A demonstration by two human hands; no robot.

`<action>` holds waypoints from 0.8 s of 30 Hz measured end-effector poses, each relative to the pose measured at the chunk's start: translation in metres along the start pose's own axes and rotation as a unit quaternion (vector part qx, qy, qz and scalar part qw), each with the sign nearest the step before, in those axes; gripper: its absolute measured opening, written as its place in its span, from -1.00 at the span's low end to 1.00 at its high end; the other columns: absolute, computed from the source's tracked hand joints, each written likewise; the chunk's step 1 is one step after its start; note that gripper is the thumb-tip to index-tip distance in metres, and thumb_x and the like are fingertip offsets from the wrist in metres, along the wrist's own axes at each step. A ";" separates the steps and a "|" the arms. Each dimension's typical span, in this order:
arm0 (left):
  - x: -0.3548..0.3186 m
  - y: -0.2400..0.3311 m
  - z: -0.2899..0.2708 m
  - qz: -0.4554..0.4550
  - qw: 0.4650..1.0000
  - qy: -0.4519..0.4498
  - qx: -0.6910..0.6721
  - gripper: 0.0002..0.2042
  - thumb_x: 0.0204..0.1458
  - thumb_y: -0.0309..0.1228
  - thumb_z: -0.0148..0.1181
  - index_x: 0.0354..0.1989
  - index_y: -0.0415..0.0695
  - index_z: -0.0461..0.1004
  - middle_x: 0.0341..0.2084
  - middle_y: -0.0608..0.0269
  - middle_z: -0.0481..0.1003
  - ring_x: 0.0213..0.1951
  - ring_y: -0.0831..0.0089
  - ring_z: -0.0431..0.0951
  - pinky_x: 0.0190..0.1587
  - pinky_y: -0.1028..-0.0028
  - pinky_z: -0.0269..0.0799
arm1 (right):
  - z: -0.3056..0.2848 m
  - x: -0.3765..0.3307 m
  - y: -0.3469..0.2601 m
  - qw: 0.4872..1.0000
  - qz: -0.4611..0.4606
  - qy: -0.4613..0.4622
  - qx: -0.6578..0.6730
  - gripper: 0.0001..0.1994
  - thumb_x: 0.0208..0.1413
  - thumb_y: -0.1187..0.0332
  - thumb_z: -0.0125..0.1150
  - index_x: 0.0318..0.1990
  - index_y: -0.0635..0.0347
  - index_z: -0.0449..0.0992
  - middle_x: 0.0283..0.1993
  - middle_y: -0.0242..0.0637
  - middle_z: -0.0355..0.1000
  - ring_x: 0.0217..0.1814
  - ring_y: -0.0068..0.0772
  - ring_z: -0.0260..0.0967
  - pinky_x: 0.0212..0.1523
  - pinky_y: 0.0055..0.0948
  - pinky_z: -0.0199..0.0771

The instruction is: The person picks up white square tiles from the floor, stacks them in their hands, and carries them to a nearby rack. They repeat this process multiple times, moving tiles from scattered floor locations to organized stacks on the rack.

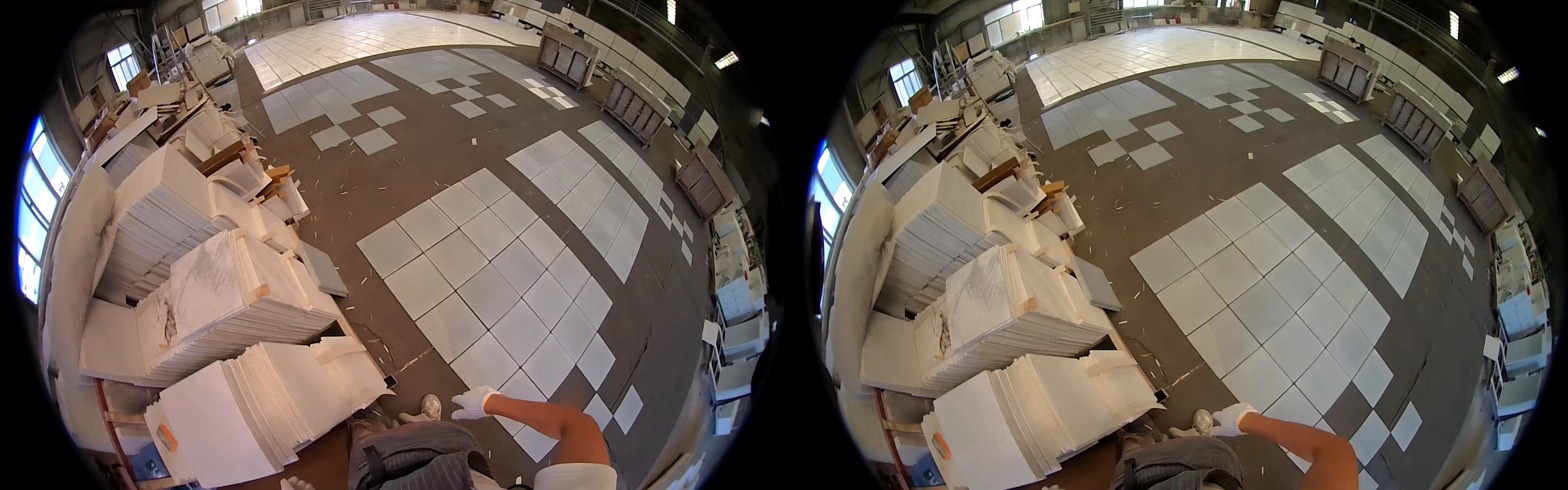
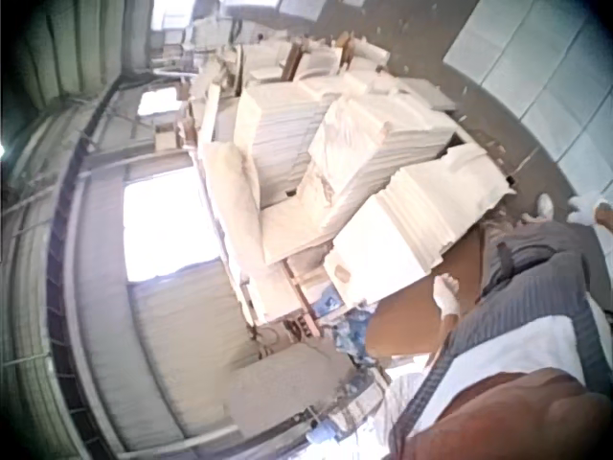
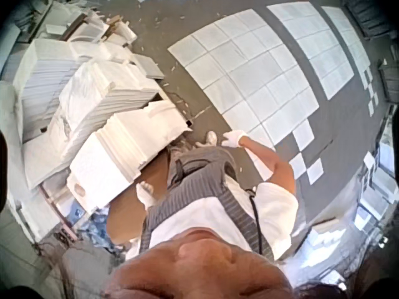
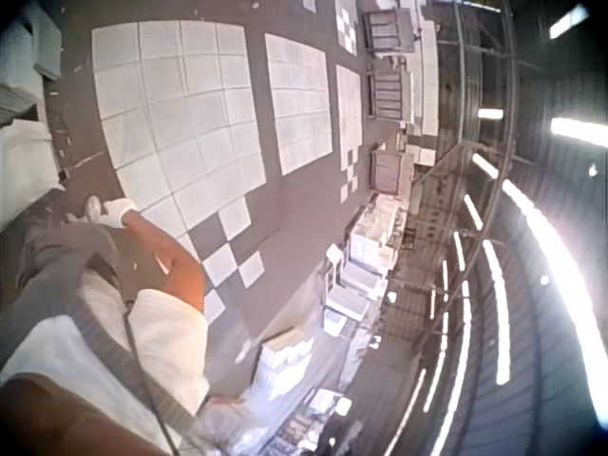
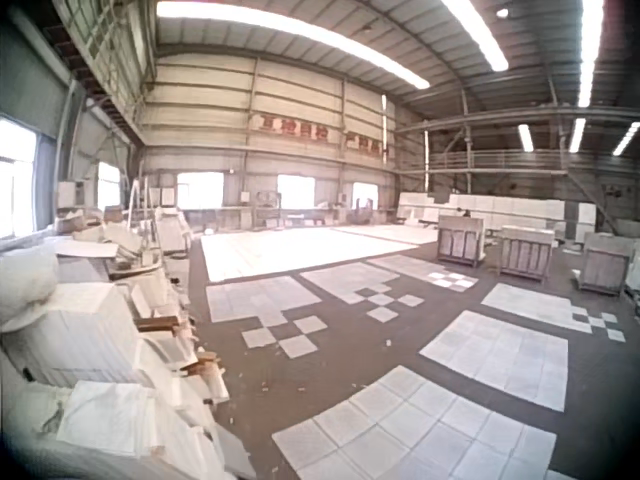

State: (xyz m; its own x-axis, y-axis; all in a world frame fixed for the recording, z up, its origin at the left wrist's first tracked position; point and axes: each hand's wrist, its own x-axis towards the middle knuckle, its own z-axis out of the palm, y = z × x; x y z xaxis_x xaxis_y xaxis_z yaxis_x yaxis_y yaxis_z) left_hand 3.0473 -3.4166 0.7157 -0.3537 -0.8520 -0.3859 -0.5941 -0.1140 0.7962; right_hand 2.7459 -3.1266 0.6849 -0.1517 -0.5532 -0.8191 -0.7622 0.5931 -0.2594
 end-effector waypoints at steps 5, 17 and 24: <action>-0.057 0.054 0.068 0.244 0.949 -0.126 0.156 -0.79 0.17 -0.31 -0.02 -0.15 -0.13 0.47 -0.27 0.17 0.48 -0.25 0.26 0.52 -0.20 0.32 0.48 | 0.090 -0.044 0.064 0.975 0.074 0.052 0.202 -0.32 0.17 -0.21 -0.13 0.24 0.15 0.34 0.16 -0.03 0.43 0.21 -0.02 0.37 0.19 -0.19 0.33; -0.146 0.254 0.324 0.708 0.502 -0.410 0.280 -0.75 0.03 -0.15 0.11 -0.44 -0.08 0.51 -0.46 0.25 0.50 -0.36 0.28 0.53 -0.35 0.31 0.38 | 0.239 -0.062 0.144 0.666 0.172 0.112 0.717 -0.50 0.25 0.05 0.00 0.05 0.38 0.46 -0.08 -0.05 0.50 -0.07 -0.23 0.43 -0.06 -0.31 0.43; -0.158 0.323 0.428 0.772 0.227 -0.488 0.339 -0.62 0.15 -0.09 -0.11 -0.21 0.01 0.62 -0.19 0.29 0.61 -0.16 0.18 0.60 -0.18 0.08 0.48 | 0.167 -0.044 0.140 0.686 0.166 0.182 0.685 -0.51 0.25 0.07 0.02 0.08 0.37 0.42 -0.09 -0.07 0.50 -0.12 -0.28 0.45 -0.11 -0.34 0.46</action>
State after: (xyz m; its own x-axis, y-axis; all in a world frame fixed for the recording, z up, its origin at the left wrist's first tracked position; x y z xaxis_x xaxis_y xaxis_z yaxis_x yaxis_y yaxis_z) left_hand 2.6021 -3.0999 0.8343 -0.3128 0.9469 -0.0742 0.9239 0.3214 0.2076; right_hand 2.7510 -2.9220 0.5994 -0.5115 -0.2157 -0.8318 0.6206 0.5767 -0.5312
